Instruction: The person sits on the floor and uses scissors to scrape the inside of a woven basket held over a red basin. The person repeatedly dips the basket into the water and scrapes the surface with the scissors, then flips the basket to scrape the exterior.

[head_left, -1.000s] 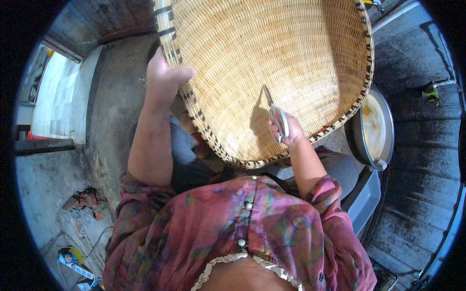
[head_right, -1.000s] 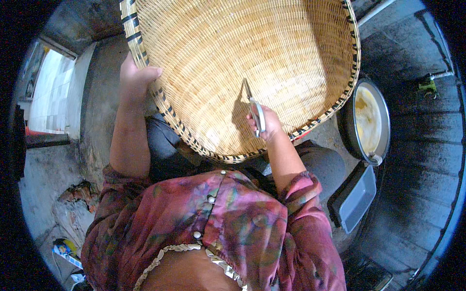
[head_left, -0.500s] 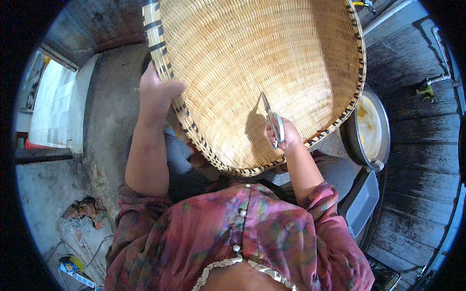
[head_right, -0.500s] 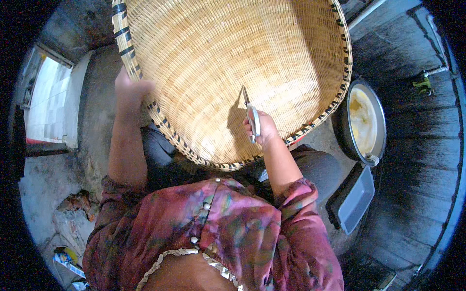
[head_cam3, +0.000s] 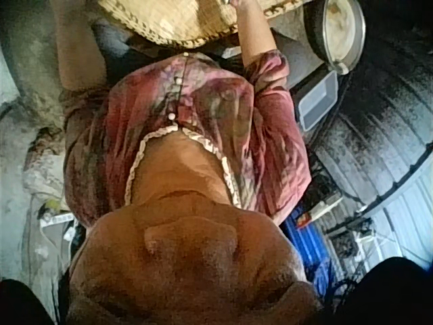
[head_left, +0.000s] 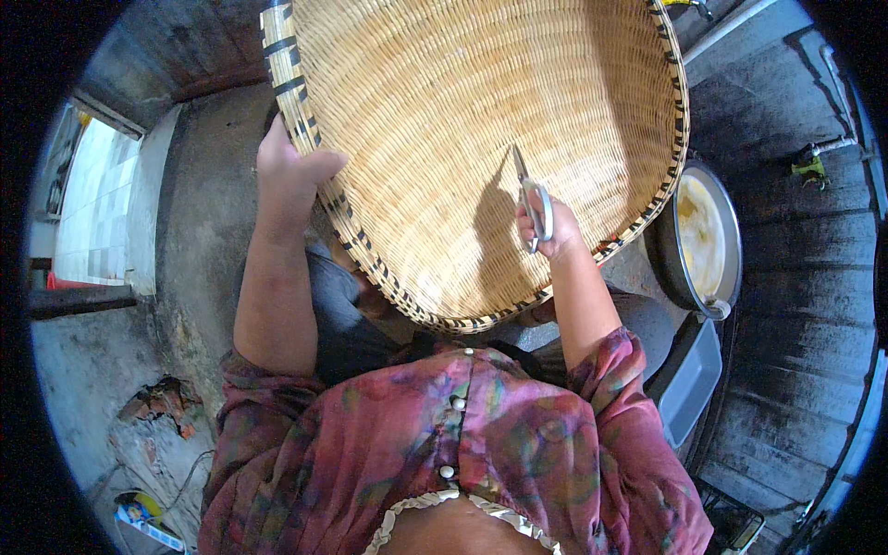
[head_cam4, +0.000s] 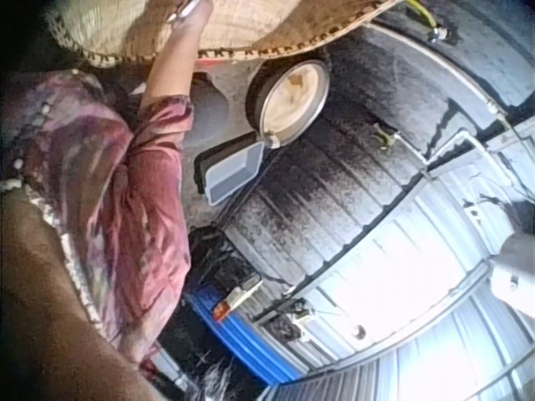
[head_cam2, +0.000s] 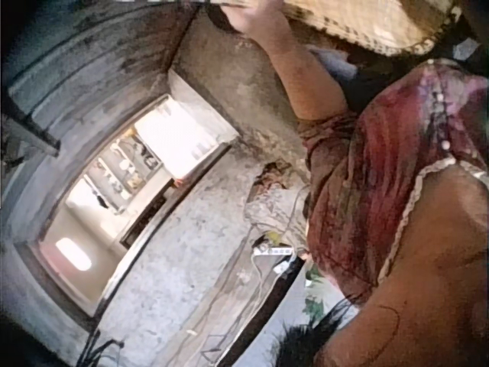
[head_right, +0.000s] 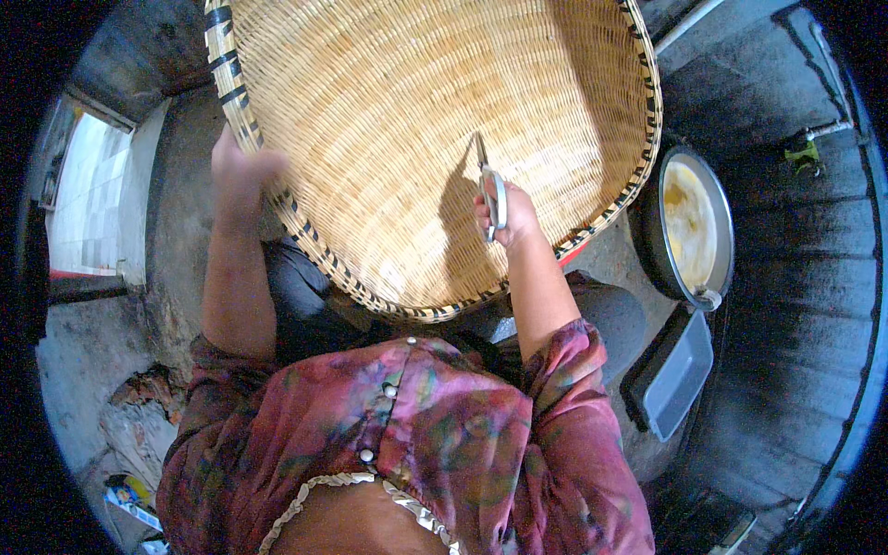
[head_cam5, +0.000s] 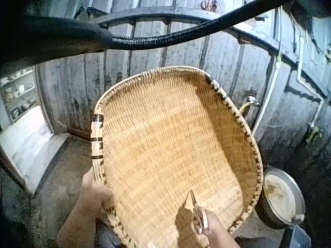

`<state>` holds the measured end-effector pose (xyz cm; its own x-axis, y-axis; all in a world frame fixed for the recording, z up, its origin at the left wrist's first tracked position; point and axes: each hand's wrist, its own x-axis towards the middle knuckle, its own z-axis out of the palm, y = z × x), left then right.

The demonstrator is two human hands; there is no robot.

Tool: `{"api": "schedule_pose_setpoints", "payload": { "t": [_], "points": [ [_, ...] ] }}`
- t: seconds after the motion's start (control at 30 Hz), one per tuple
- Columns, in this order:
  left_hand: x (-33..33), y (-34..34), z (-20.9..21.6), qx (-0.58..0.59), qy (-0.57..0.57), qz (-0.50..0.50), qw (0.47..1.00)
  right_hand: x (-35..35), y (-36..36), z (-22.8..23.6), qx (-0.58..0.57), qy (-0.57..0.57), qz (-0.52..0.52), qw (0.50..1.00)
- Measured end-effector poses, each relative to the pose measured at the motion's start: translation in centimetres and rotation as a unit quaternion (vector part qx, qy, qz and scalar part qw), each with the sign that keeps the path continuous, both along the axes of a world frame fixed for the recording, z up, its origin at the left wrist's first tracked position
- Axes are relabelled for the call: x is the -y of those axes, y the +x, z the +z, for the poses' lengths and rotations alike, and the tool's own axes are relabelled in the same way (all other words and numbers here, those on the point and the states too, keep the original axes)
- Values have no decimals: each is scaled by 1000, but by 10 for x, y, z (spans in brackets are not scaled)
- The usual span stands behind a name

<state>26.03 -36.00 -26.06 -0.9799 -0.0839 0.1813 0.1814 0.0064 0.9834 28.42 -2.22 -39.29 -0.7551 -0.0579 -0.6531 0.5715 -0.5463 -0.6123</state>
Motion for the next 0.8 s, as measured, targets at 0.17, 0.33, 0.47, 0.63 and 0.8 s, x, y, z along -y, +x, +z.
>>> {"api": "schedule_pose_setpoints", "payload": {
  "t": [0.17,0.33,0.47,0.63,0.8],
  "points": [
    [-2,-1,0,6,7,3,1000,10,-17,7,-34,33,35,998],
    [-2,1,3,-13,28,-18,999,3,-1,3,-3,-9,15,1000],
    [0,2,2,11,-15,-5,1000,8,-1,5,-65,7,35,997],
    [-3,0,3,-11,41,-31,999,12,-10,1,-54,24,45,997],
    [-2,0,-1,-29,35,-31,999,3,6,-9,-5,0,25,1000]
  ]
}}
